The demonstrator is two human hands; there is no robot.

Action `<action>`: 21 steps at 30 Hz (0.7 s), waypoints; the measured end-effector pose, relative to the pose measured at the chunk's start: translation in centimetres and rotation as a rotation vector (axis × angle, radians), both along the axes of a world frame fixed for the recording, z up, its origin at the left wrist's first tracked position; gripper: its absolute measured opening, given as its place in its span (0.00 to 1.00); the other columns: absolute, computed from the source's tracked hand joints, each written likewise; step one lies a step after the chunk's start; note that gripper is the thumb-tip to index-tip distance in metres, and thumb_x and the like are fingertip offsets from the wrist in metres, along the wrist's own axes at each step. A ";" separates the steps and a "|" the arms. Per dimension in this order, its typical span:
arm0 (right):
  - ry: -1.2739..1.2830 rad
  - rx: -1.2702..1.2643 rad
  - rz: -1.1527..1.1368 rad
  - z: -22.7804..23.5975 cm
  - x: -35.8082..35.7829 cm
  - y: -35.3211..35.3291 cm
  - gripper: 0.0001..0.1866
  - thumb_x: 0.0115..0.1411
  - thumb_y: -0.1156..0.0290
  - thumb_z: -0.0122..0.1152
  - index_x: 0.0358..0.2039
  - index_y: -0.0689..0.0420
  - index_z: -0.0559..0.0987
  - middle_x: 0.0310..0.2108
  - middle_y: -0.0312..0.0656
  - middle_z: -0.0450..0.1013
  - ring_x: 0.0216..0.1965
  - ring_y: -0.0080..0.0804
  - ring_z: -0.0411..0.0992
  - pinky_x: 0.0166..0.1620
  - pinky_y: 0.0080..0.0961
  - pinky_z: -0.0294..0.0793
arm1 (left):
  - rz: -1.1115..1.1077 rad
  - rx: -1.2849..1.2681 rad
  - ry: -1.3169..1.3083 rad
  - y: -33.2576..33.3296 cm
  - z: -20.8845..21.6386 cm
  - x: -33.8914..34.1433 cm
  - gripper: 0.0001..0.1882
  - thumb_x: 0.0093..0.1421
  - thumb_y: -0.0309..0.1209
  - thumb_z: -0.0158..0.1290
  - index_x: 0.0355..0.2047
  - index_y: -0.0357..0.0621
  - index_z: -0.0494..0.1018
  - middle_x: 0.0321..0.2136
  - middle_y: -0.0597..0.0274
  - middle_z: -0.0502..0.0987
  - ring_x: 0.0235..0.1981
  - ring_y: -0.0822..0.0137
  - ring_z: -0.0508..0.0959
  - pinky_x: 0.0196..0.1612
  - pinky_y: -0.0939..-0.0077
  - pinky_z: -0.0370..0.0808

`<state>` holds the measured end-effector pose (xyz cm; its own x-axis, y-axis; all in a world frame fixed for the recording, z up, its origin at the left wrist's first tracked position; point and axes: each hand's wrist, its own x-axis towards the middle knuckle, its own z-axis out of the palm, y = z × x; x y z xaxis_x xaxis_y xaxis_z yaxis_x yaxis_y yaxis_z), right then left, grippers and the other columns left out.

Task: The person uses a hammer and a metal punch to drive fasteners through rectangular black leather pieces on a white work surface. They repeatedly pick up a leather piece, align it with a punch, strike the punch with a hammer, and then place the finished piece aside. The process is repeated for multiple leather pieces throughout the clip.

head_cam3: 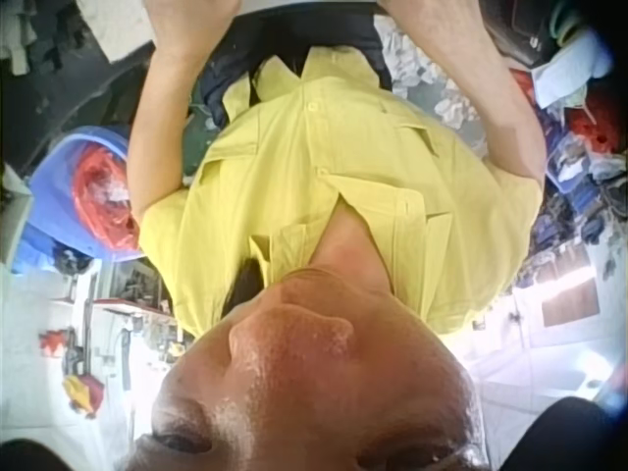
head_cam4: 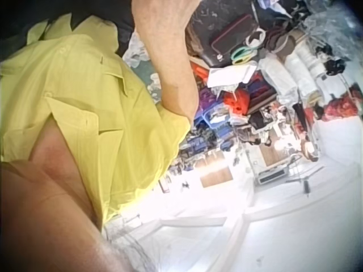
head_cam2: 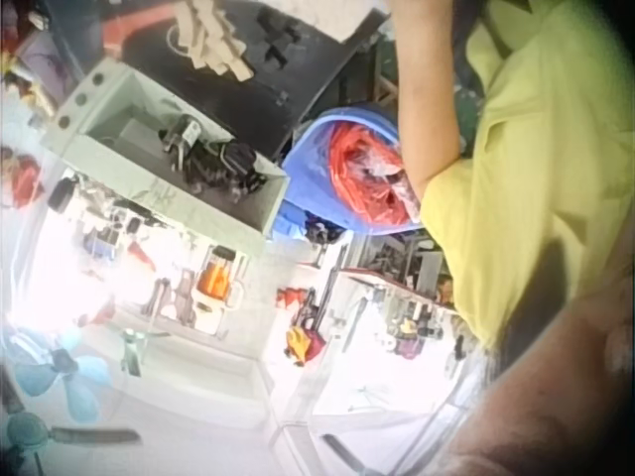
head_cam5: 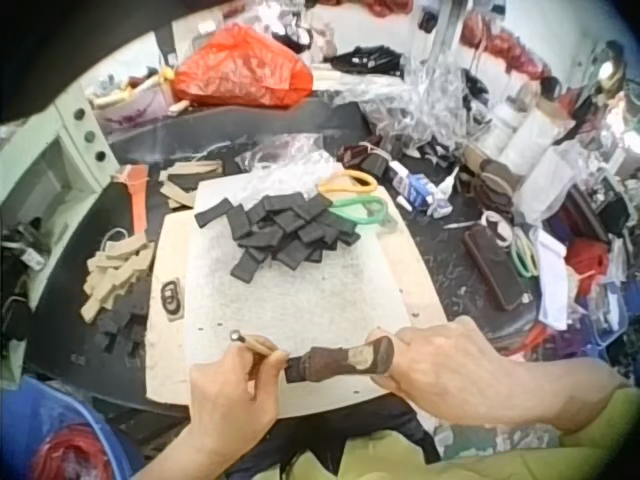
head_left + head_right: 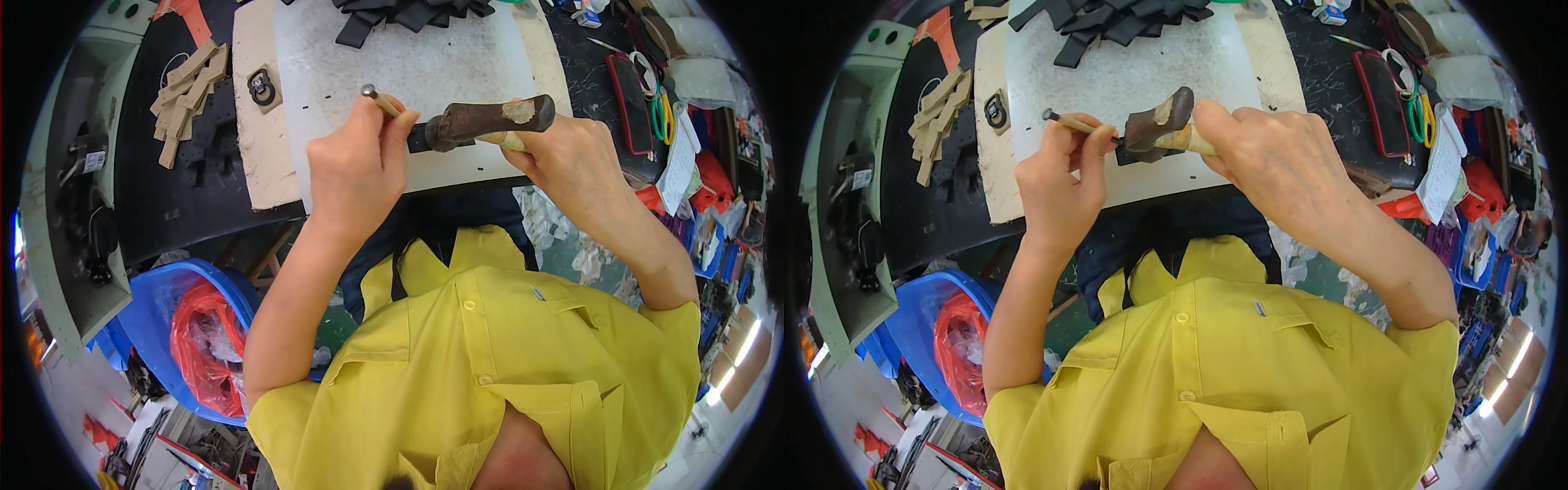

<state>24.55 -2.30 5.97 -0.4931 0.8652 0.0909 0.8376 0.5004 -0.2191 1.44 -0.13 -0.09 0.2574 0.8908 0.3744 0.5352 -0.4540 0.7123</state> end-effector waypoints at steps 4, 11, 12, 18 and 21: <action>-0.009 0.067 -0.009 1.3 0.9 2.3 0.13 0.57 0.66 0.65 0.33 0.55 0.69 0.21 0.47 0.74 0.25 0.48 0.76 0.25 0.41 0.71 | -0.008 0.146 0.115 0.0 0.3 0.4 0.07 0.60 0.22 0.59 0.30 0.38 0.70 0.24 0.56 0.79 0.20 0.62 0.81 0.22 0.74 0.74; 1.040 0.156 -0.222 9.9 3.2 4.0 0.11 0.70 0.61 0.50 0.34 0.54 0.73 0.15 0.28 0.55 0.14 0.20 0.53 0.16 0.18 0.52 | -0.064 0.215 0.159 0.3 0.9 1.2 0.09 0.60 0.26 0.59 0.29 0.40 0.68 0.19 0.55 0.76 0.19 0.54 0.78 0.21 0.66 0.73; 0.748 0.220 -0.306 8.2 4.3 4.5 0.11 0.69 0.60 0.52 0.35 0.55 0.73 0.16 0.33 0.60 0.16 0.28 0.57 0.19 0.23 0.57 | -0.051 0.223 0.170 0.3 0.9 1.0 0.09 0.60 0.26 0.59 0.29 0.41 0.68 0.18 0.55 0.75 0.19 0.54 0.78 0.21 0.66 0.73; -0.087 0.301 -0.420 1.6 6.3 6.3 0.11 0.63 0.60 0.60 0.40 0.52 0.75 0.26 0.54 0.75 0.30 0.58 0.75 0.30 0.47 0.71 | -0.079 0.267 0.338 -0.5 0.2 0.8 0.08 0.62 0.30 0.53 0.30 0.41 0.65 0.19 0.60 0.72 0.19 0.60 0.77 0.21 0.69 0.74; -0.130 0.296 -0.642 -3.4 10.2 5.8 0.13 0.64 0.58 0.60 0.44 0.51 0.77 0.29 0.54 0.76 0.32 0.58 0.75 0.33 0.46 0.72 | -0.050 0.361 0.391 -0.7 0.3 1.2 0.06 0.59 0.27 0.53 0.30 0.43 0.65 0.17 0.65 0.68 0.18 0.68 0.76 0.19 0.73 0.73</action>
<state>34.77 3.49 2.56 0.0822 0.9362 0.3416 0.9966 -0.0771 -0.0285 2.62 -0.84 0.22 0.4783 0.7062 0.5221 0.7009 -0.6651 0.2576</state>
